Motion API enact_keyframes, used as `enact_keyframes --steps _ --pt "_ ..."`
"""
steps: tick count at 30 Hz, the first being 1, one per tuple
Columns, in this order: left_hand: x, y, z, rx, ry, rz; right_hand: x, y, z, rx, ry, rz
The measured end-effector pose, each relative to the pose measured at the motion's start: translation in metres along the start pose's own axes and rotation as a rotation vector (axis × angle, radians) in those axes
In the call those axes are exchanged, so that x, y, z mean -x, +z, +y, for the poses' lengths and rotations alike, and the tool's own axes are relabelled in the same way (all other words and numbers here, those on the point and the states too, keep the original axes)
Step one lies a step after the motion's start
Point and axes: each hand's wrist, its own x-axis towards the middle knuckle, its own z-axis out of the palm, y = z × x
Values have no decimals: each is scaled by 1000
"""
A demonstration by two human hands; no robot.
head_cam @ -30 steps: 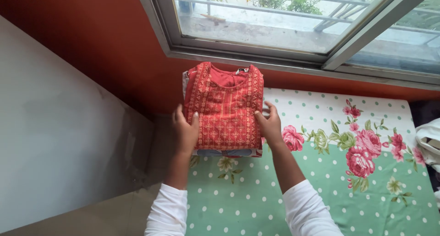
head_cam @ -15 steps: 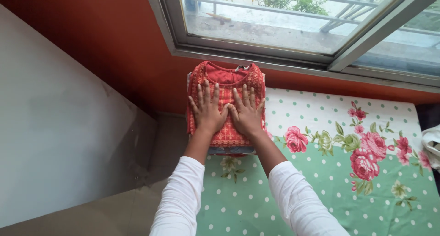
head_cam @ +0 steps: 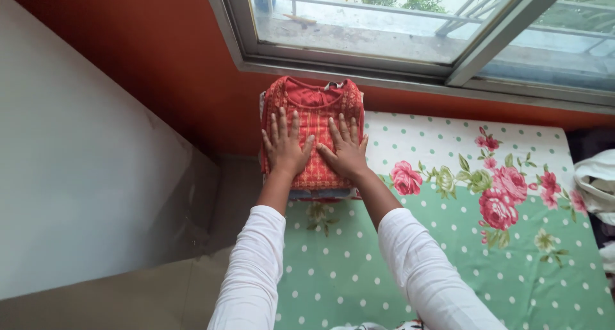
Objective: Folding a red shirt and a black top on a surface.
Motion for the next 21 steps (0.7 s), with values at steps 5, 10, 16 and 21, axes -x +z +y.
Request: enact_keyframes --steps 5,10,16,21 --pt "54 -7 -3 15 -105 13 45 -3 8 -21 34 -43" --pt "139 -6 -2 54 -199 51 116 3 26 -67 -24 -14" --pt "256 28 15 365 -141 230 214 20 31 -338 -127 173" --pt "313 78 39 1112 -346 -25 265 7 20 -682 12 112"
